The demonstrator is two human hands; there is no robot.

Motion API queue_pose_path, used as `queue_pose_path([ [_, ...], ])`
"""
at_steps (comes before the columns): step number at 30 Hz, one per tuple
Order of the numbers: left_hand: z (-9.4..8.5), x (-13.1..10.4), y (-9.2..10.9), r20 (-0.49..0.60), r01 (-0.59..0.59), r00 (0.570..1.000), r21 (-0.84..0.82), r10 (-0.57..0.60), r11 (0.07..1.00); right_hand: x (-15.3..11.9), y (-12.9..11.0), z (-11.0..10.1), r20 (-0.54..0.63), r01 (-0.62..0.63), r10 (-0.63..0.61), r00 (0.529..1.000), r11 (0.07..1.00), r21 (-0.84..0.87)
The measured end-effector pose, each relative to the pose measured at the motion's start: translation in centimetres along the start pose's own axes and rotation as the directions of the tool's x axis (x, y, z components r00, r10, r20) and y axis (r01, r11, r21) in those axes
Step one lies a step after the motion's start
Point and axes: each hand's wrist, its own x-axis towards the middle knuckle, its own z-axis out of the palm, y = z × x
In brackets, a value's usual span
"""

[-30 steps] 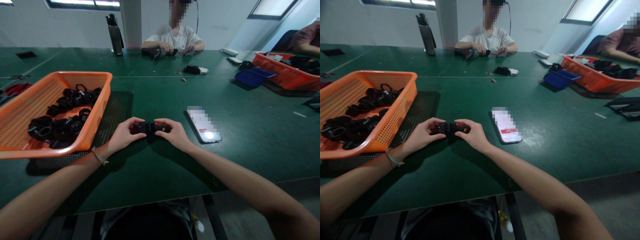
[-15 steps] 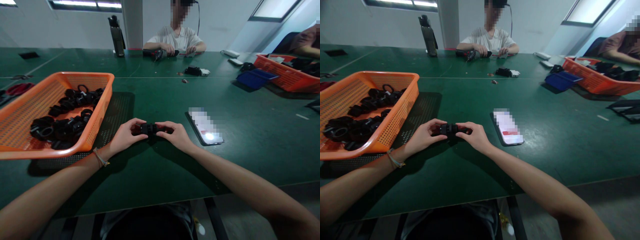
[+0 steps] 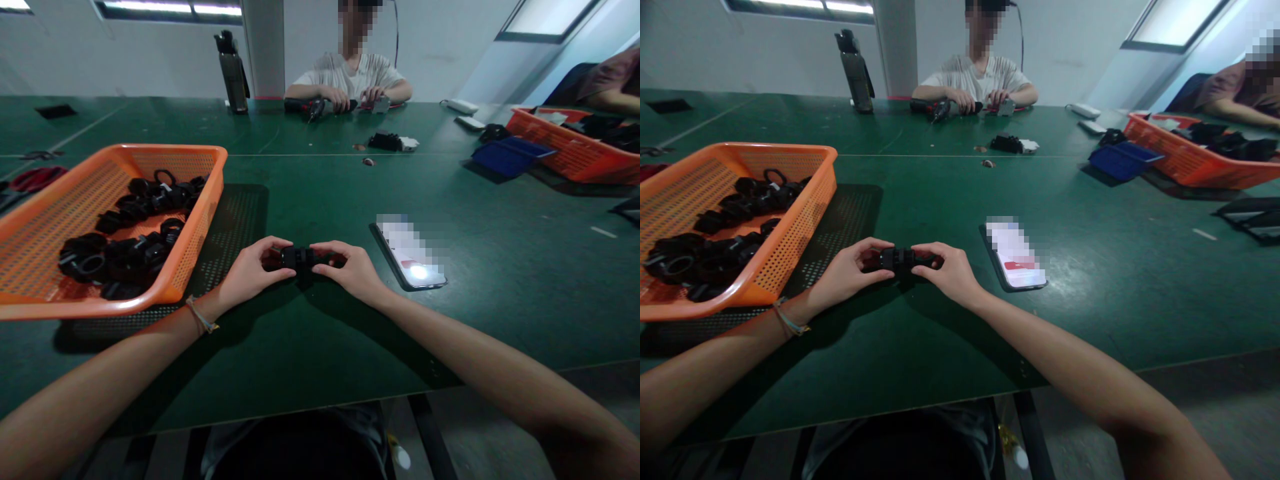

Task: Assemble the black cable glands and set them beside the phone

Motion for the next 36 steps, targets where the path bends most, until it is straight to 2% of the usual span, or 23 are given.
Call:
queue_pose_path([
  [24, 0.02, -0.01, -0.15, 0.008, -0.005, 1.0, 0.007, 0.005, 1.0, -0.02, 0.04, 0.0, 0.029, -0.016, 0.017, 0.999, 1.0, -0.016],
  [32, -0.06, 0.01, -0.23, 0.018, -0.029, 0.999, 0.025, 0.029, 0.999, -0.01, -0.17, -0.14, 0.035, -0.011, 0.013, 0.999, 0.999, -0.05],
  [36, -0.19, -0.07, -0.11, 0.033, -0.098, 0.995, 0.109, 0.095, 0.989, -0.05, -0.01, -0.12, 0.042, 0.004, -0.002, 0.999, 0.999, -0.047],
])
